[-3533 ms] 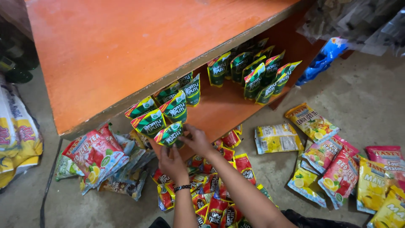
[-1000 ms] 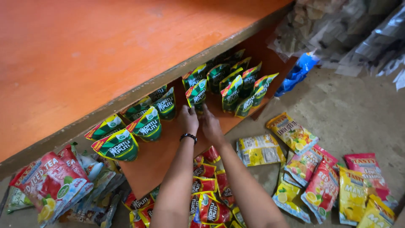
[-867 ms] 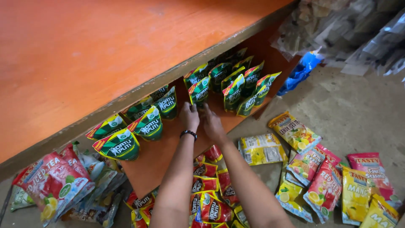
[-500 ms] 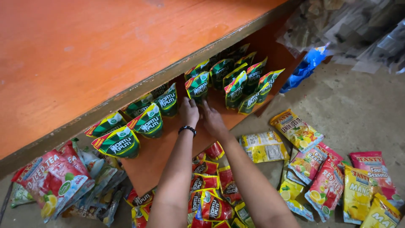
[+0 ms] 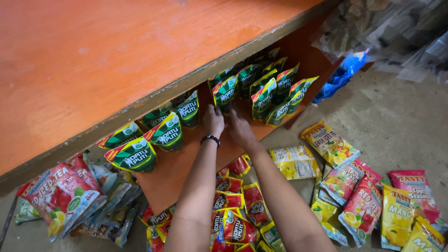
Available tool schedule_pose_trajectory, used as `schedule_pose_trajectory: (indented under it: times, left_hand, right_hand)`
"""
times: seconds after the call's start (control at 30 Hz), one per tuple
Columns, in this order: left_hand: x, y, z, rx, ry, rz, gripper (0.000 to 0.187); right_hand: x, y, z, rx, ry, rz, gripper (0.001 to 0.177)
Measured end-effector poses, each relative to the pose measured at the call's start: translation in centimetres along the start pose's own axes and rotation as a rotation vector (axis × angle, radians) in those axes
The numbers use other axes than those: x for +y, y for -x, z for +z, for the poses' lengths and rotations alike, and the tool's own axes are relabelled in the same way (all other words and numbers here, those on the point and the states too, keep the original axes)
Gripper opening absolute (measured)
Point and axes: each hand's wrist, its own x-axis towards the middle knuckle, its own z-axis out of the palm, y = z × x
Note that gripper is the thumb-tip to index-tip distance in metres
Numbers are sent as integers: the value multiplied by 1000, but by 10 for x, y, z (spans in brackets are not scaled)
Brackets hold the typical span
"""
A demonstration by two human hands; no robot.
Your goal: Organizing and stocking various snack and drink pouches on a lower shelf.
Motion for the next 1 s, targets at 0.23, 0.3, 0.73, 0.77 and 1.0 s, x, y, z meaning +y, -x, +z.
schedule_pose_trajectory:
  times: [0.23,0.3,0.73,0.77,1.0]
  left_hand:
    - [9,3,-14,-62,65,-83,25]
    - [7,-2,-9,-94,-9,-46,26]
    - [-22,-12,42,-197,162,-60,57]
    - [-40,-14,54,-120,162,16,60]
    - [-22,24,26,-68,79,44,52]
  right_hand:
    - [6,0,11,60,-14,-8,73]
    - [-4,-2,2,37,-32,46,72]
    - [66,-1,32,23,40,76,65]
    - [67,0,32,28,50,47,64]
    - [45,4,17,102,-36,-26,66]
